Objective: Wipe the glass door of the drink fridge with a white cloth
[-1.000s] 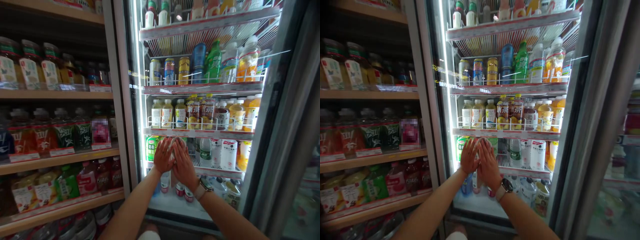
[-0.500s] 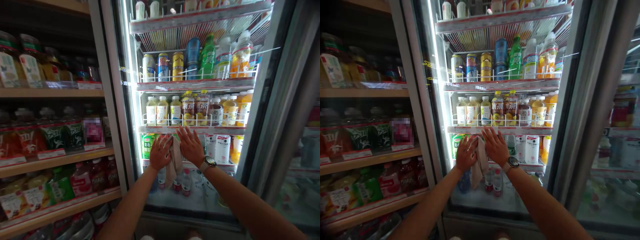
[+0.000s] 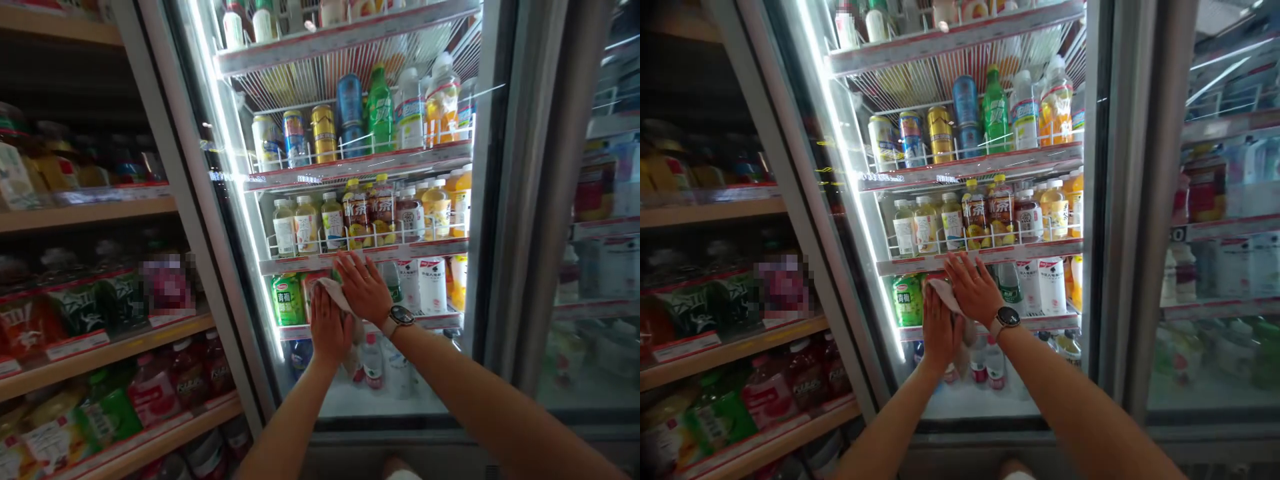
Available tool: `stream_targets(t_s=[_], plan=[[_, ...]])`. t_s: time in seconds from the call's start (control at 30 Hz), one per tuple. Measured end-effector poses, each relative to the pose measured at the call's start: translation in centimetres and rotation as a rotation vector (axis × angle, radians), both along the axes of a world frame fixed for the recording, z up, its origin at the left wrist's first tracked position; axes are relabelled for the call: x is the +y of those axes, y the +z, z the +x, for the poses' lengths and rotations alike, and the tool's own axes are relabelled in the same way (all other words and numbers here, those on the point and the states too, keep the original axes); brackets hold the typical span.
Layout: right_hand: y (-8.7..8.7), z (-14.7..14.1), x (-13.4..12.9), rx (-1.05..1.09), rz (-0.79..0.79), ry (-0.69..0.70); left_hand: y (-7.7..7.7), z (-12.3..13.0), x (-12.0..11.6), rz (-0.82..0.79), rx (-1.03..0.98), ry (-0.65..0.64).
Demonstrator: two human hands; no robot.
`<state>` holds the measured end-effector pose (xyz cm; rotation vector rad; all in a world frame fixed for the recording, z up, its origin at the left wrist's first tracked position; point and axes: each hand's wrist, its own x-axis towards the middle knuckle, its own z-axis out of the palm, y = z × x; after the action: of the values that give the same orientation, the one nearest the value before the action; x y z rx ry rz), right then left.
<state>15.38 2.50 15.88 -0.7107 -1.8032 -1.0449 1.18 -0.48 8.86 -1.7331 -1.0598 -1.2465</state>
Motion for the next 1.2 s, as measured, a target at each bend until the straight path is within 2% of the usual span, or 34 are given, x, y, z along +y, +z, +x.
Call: stream_targets(t_s=[0.07,0.2,0.27,0.3,0.33,0.4,0.7,0.77,0.83,0.87,0.93,1.1,1.17,1.2], plan=[[0.0,0.0,-0.1,-0.001,0.007,0.002,2.5,-0.4,0.7,0.049,-0.007,0.021],[0.2,0.2,-0.3,-0.021,0.005,-0.002,8.8,-1.3,1.4,0.135,-0.057,0.009],[0.2,0.2,-0.3,-0.029,-0.004,-0.005,10.6,-1.4,1.6,0.159,-0.071,-0.006],[0.2,0.2,-0.3,-0.032,-0.008,-0.007,10.8,-1.4,1.6,0.166,-0.061,-0.013],[0.2,0.2,-0.3,-0.031,-0.009,-0.008,10.7,-1.3,1.7,0.168,-0.039,-0.017],[0.2,0.2,-0.3,-0.026,-0.004,-0.009,9.4,-1.2,1.7,0.160,0.016,-0.004],[-0.1,-0.3,-0.5,0.020,-0.080,-0.008,-1.0,-2.1,0.9,0.184,0.163,0.074],[-0.6,-0.7,-0.6,0.046,-0.099,-0.016,-2.7,-2.7,0.5,0.161,0.201,0.077],[-1.2,-1.0,-0.6,0.076,-0.095,-0.031,-3.6,-3.3,0.3,0.127,0.224,0.094],[-1.5,-1.1,-0.6,0.085,-0.087,-0.039,-3.5,-3.6,0.2,0.114,0.235,0.102],[-1.8,-1.3,-0.6,0.093,-0.063,-0.053,-2.2,-3.8,0.2,0.114,0.243,0.101],[-1.8,-1.3,-0.6,0.092,-0.029,-0.073,4.6,-2.8,0.7,0.129,0.071,0.072],[-1.8,-1.3,-0.6,0.091,-0.025,-0.072,6.6,-2.1,1.1,0.136,0.009,0.058],[-1.8,-1.3,-0.5,0.093,-0.021,-0.068,7.0,-1.8,1.3,0.148,-0.002,0.051]])
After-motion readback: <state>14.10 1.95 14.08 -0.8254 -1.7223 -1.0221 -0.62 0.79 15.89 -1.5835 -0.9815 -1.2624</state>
